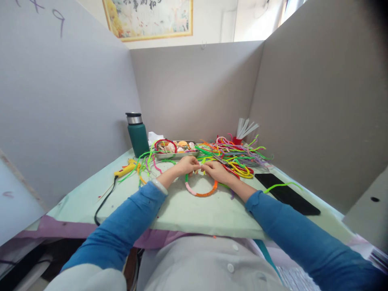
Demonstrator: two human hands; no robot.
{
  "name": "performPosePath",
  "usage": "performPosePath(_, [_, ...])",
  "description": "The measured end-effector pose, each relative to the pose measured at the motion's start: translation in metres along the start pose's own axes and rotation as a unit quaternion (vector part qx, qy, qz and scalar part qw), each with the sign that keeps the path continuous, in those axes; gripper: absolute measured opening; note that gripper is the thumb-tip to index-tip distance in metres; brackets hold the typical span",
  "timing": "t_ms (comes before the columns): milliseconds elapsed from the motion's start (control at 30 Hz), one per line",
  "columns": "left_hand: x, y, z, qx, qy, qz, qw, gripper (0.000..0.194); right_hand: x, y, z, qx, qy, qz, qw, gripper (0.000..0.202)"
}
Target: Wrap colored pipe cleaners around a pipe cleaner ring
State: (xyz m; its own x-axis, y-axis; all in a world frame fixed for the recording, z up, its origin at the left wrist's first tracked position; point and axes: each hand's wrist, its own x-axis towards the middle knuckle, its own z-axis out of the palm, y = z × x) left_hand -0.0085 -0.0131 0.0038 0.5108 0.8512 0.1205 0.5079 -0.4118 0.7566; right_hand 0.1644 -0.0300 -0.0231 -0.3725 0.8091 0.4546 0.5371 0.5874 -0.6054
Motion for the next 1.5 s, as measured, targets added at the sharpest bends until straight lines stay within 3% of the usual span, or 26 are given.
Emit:
performPosePath(700, [0.0,-0.0026,-0.0029,0.065,0.014,0.013,0.998,0.027,0.0,-0.0013,-0.0006,-0.01,0.002,0.007,1.0,0.032])
performPosePath(1500, [-0.0005,-0.0005,-0.0023,0.069,0.013,0.028,0.997,0.036,0.0014,0.0005,-0.0002,-0.001,-0.009,0.023,1.0,0.033])
